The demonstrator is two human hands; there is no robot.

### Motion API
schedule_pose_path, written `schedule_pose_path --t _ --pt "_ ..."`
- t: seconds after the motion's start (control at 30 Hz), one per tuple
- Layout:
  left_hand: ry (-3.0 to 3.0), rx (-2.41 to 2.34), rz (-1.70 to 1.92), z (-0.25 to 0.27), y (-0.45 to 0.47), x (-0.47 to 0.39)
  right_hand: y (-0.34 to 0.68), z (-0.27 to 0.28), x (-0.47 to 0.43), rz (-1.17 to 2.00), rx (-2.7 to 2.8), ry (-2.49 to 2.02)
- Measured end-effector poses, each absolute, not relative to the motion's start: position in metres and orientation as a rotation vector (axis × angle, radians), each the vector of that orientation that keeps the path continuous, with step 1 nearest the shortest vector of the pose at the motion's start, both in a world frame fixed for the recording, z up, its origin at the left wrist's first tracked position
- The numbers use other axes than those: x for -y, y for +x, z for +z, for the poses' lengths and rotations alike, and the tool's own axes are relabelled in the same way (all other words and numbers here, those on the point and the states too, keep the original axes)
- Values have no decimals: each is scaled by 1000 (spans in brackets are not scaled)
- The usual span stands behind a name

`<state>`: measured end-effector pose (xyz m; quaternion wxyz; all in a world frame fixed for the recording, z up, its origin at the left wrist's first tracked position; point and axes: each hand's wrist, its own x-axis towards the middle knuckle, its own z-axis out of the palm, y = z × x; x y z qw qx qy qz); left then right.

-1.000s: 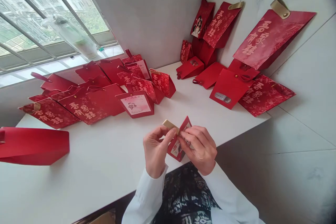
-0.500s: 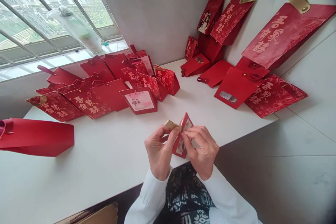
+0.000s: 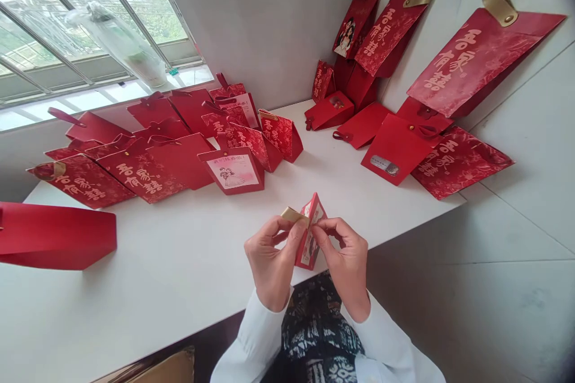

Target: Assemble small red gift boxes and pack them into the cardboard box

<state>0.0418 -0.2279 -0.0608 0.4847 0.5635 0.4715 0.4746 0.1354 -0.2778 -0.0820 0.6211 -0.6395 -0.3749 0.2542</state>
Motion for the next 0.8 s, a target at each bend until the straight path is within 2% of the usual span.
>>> schedule_pose_path --t 0.23,0.4,0.57,0.8 --pt "1398 -1108 1075 -56 37 227 135 -84 275 598 861 -1440" --pt "1435 -1076 1012 -55 33 221 133 -94 270 293 1001 -1476" --pt "1461 -1076 962 -55 31 212 138 -109 252 -57 1165 -1321" --pt "1583 -1099 876 -48 27 208 157 -121 238 -277 1382 -1192"
